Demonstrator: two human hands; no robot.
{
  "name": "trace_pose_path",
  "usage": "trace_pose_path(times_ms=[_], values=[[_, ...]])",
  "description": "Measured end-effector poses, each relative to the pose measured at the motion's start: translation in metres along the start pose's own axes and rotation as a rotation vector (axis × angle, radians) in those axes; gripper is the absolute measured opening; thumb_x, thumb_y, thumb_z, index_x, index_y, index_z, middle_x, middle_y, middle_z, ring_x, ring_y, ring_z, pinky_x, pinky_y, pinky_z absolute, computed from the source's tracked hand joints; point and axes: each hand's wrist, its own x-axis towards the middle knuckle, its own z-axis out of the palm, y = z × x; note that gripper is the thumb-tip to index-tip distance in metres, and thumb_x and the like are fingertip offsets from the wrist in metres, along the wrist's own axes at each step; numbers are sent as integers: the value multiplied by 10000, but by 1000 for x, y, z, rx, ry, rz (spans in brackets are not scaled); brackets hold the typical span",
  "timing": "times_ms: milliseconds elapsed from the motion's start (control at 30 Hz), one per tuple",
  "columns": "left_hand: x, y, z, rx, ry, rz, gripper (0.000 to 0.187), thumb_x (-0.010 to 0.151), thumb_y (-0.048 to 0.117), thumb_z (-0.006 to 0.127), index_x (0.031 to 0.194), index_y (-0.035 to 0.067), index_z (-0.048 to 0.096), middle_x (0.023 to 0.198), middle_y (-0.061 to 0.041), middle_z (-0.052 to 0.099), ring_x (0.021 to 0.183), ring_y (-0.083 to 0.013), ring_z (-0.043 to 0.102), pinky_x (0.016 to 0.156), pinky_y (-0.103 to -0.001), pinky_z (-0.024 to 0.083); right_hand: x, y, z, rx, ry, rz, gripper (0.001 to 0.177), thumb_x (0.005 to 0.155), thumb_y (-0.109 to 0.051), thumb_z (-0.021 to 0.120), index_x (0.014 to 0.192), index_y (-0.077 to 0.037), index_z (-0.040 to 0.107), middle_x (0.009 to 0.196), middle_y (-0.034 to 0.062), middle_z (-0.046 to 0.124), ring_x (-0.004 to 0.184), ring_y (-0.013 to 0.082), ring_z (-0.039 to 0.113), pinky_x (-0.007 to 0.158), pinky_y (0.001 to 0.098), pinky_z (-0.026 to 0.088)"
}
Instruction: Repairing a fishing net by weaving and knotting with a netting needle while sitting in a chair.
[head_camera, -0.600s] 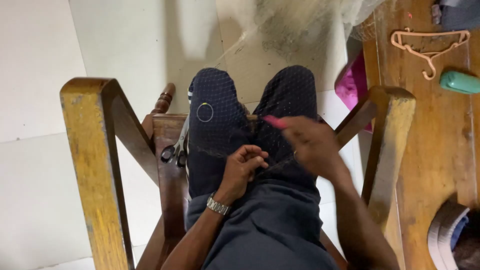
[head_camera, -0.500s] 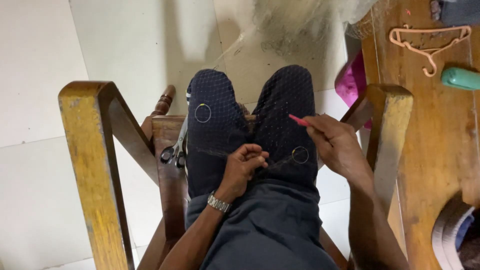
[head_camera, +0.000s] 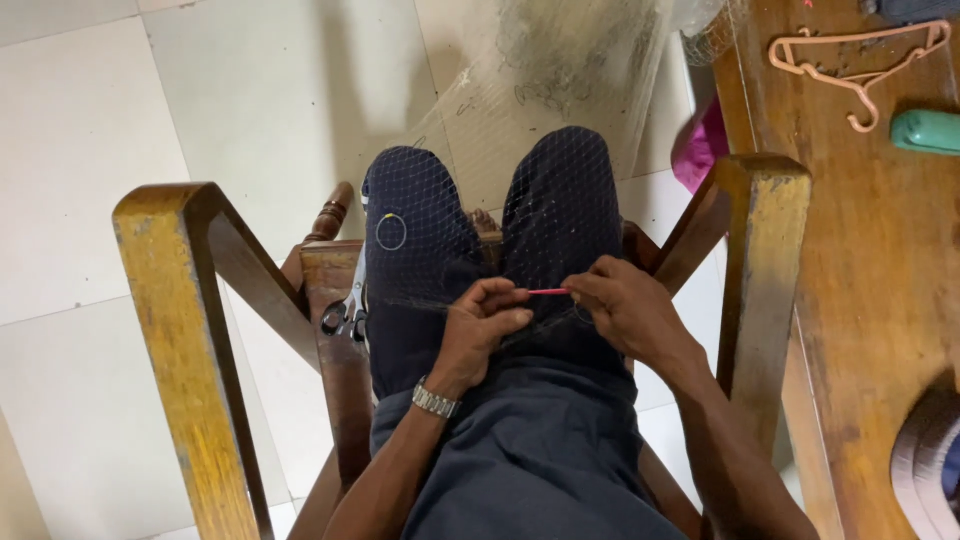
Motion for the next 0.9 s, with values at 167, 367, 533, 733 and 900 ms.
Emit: trace_pose_path(times_ms=[167,367,533,733,900], values=[[3,-5,-4,77,30,10,427,658,-103,708,1043,21,573,838,-177,684,688,-231,688,566,-235,569,-7,3,-9,105,122,-9,144,835,-143,629,946,-175,714,794,32,633,689,195,614,570,277,486],[-6,10,3,18,127,60,264,723,-64,667,945,41,568,741,-117,670,721,-193,670,538,-224,431,-38,-12,-51,412,434,41,175,935,26,524,1089,-15,594,947,101,625,778,151,559,687,243,474],[-2,4,-1,-171,134,75,304,702,-68,673,945,68,551,746,-144,663,691,-240,691,304,-94,326,-32,5,-15,364,409,150,135,830,-5,647,960,-18,679,737,89,645,635,121,565,595,285,514],[0,2,-7,-268,107,111,278,734,-73,650,931,84,533,758,-118,651,723,-237,691,295,-96,287,-20,-22,-7,425,349,147,99,820,29,620,872,-11,694,655,104,637,582,125,558,520,296,499],[0,-9,-11,-345,-44,54,235,776,-55,609,939,97,533,747,-125,638,648,-233,679,283,-110,311,-24,-19,-3,370,273,176,96,830,-12,614,890,-22,689,666,127,646,624,155,589,558,328,495]])
